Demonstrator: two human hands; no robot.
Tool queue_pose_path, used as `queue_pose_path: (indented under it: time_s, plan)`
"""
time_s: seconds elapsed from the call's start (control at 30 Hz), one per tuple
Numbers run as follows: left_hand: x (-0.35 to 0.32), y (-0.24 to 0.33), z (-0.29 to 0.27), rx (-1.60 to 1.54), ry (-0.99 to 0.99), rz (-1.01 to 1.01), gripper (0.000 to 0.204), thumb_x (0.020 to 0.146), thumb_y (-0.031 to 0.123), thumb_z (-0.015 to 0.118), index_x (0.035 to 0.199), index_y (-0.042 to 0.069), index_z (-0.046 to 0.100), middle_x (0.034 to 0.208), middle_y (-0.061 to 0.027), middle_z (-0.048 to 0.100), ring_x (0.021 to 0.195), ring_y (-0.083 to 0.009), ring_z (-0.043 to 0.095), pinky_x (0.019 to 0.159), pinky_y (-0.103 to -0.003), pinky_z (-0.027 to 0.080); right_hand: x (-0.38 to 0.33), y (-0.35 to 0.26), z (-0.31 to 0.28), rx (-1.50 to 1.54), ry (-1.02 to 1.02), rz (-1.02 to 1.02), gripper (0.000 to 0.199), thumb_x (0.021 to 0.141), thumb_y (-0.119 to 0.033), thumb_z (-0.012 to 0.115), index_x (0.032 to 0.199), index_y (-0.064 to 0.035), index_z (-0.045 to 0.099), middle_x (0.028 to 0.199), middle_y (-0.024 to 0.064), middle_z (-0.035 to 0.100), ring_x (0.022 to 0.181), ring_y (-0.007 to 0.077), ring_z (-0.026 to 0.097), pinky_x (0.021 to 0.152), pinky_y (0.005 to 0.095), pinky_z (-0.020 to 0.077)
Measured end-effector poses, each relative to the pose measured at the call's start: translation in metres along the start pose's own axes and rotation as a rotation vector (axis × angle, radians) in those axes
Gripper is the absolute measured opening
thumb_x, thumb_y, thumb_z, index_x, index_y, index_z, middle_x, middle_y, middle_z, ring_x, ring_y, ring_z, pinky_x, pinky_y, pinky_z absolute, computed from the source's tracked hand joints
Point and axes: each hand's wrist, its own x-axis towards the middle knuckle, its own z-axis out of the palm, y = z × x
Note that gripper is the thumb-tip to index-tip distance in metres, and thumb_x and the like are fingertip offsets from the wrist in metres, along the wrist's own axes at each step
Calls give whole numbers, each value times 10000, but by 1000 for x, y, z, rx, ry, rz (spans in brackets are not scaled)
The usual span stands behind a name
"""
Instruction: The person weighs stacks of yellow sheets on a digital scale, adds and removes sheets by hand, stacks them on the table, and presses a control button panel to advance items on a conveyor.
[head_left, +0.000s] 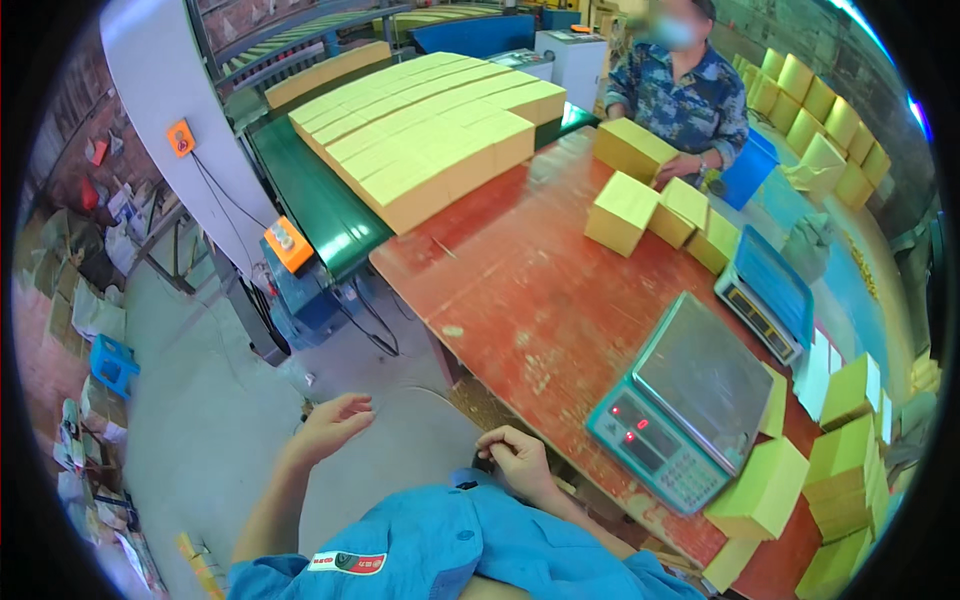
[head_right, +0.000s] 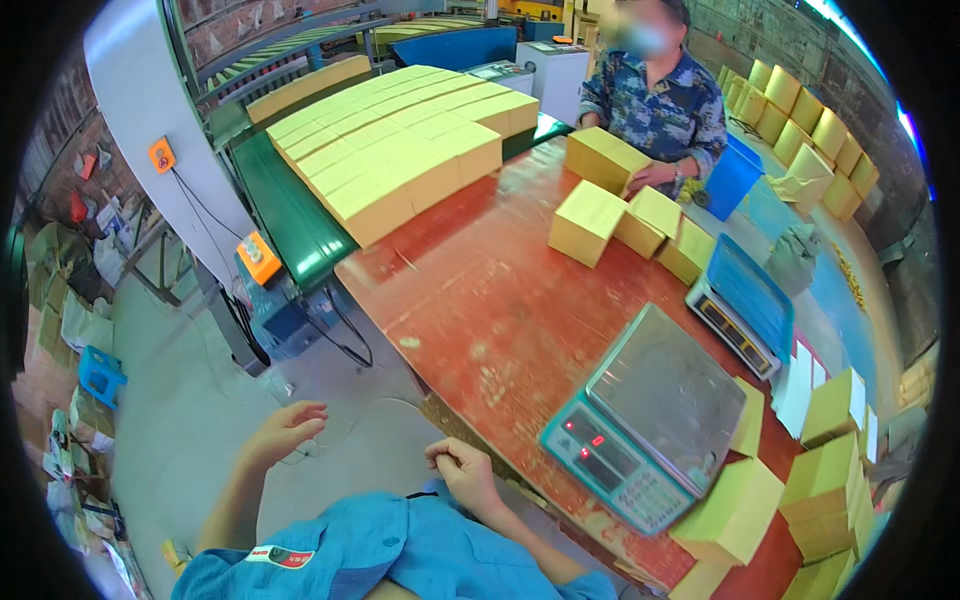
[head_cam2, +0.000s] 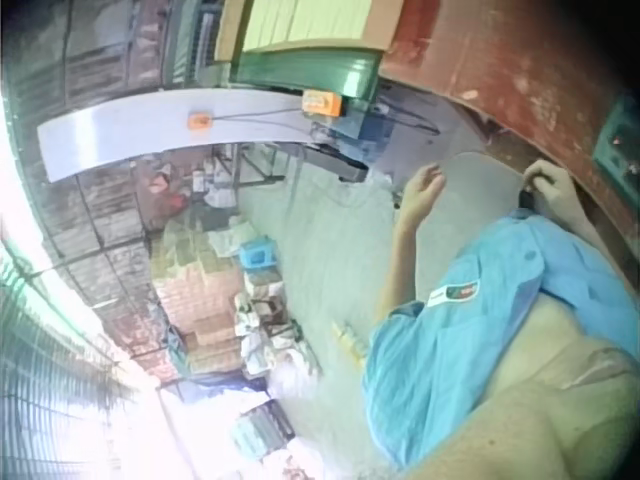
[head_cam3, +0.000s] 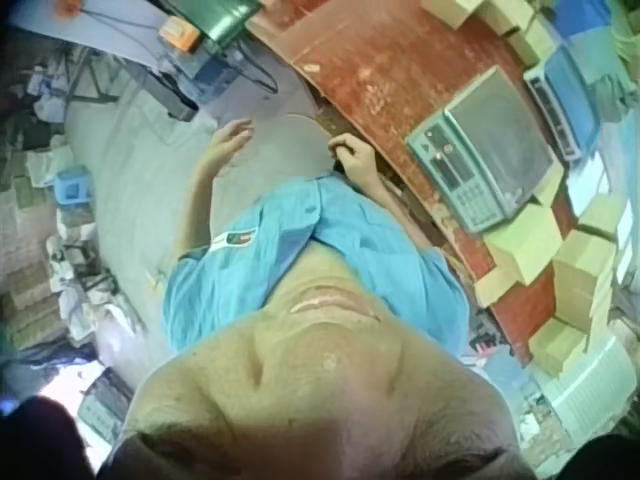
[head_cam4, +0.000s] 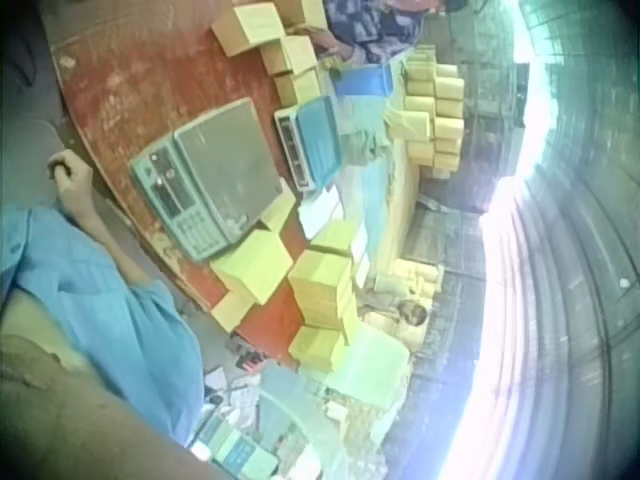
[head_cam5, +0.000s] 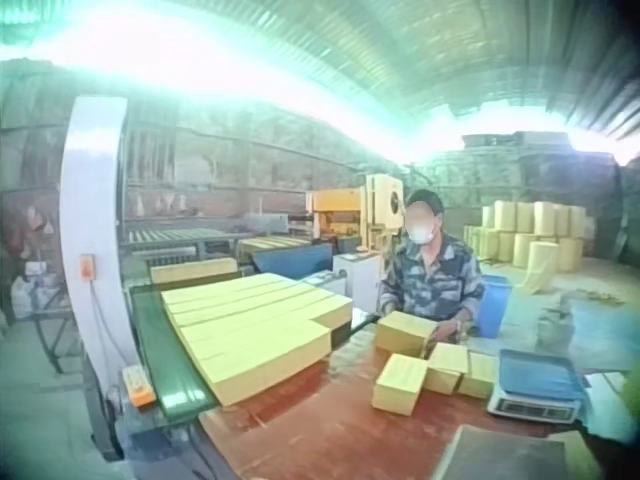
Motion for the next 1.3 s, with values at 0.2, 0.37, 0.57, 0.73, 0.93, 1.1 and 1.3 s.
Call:
queue_pose_path:
  time_s: [0.2, 0.37, 0.57, 0.73, 0.93, 1.1, 1.3]
  plan:
    - [108, 49, -51, 592, 177, 405, 572, 871, 322, 651, 1329, 13, 508, 1335, -177, 547, 1259, -316, 502, 1049, -396, 398, 87, -37, 8, -142, -129, 33, 169, 910, 13, 503, 987, 30, 652, 902, 67, 676, 823, 126, 642, 738, 266, 530]
    - [216, 104, -103, 584, 251, 531, 633, 909, 415, 586, 1377, 7, 461, 1447, -204, 436, 1372, -329, 376, 1130, -399, 303, 130, -34, 16, -128, -65, 5, 168, 903, 21, 512, 989, 22, 656, 899, 79, 680, 840, 123, 646, 756, 268, 532]
    - [397, 123, -153, 787, 481, 597, 701, 956, 503, 453, 1416, -24, 395, 1491, -205, 376, 1407, -330, 319, 1147, -449, 260, 146, -26, 43, 26, 189, 229, 175, 935, -10, 509, 1035, 20, 649, 930, 79, 685, 846, 120, 646, 756, 263, 530]
    - [453, 116, -132, 1059, 537, 633, 718, 945, 485, 456, 1418, -47, 369, 1510, -198, 349, 1426, -315, 288, 1153, -489, 234, 173, -5, 81, 201, 297, 224, 172, 940, -21, 520, 1050, 15, 648, 967, 82, 675, 851, 118, 643, 745, 253, 522]
    - [452, 121, -134, 1025, 537, 826, 630, 932, 446, 496, 1315, -55, 483, 1366, -215, 516, 1282, -338, 480, 1057, -457, 376, 223, -21, 126, 210, 241, 223, 175, 953, -49, 519, 1064, 5, 642, 980, 69, 664, 875, 118, 642, 774, 254, 518]
    - [485, 152, -183, 756, 59, 429, 563, 913, 445, 529, 1211, -31, 568, 1103, -226, 655, 1049, -369, 617, 904, -441, 472, 244, -7, 130, 190, 232, 212, 176, 950, -56, 518, 1062, -7, 645, 961, 57, 668, 833, 106, 639, 733, 234, 516]
    - [491, 161, -186, 666, -128, 276, 482, 929, 454, 551, 1111, 8, 572, 982, -125, 650, 890, -230, 626, 819, -378, 484, 255, 1, 138, 235, 254, 226, 178, 959, -67, 508, 1059, -12, 645, 964, 65, 681, 824, 102, 642, 708, 234, 514]
